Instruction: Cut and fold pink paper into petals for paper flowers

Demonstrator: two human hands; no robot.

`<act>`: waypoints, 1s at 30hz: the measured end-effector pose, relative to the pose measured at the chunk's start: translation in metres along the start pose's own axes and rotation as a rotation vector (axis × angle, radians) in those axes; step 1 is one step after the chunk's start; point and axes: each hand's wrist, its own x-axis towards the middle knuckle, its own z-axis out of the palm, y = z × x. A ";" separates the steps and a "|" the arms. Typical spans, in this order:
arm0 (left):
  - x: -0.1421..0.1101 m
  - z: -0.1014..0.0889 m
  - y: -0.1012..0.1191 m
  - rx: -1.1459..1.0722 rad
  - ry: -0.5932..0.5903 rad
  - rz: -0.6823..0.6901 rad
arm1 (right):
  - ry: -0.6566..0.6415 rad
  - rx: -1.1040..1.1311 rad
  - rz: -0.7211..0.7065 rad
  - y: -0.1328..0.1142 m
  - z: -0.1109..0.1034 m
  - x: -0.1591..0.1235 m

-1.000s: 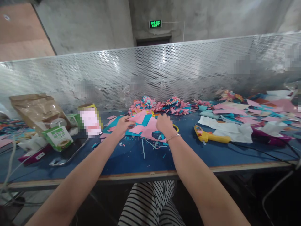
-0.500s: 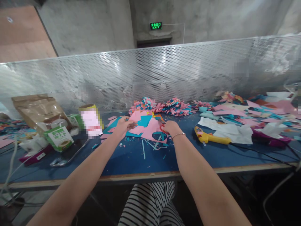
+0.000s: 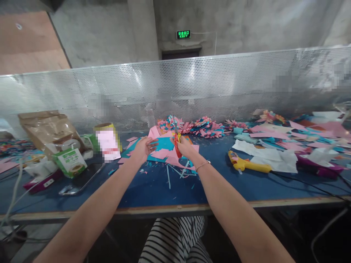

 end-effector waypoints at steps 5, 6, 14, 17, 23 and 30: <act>0.000 -0.002 0.003 -0.094 0.043 0.040 | -0.168 0.141 -0.072 0.002 0.016 -0.008; 0.000 -0.001 0.004 -0.101 0.050 0.056 | -0.180 0.135 -0.094 0.002 0.019 -0.008; -0.005 0.005 0.004 0.008 0.012 0.168 | -0.281 0.100 -0.129 -0.002 0.030 -0.011; -0.005 0.004 0.002 0.114 -0.021 0.238 | -0.311 0.154 -0.121 -0.003 0.029 -0.014; -0.005 0.003 -0.001 0.243 -0.036 0.316 | -0.357 0.214 -0.051 -0.001 0.030 -0.015; -0.003 0.001 0.000 0.297 -0.023 0.329 | -0.376 0.248 -0.025 -0.005 0.029 -0.017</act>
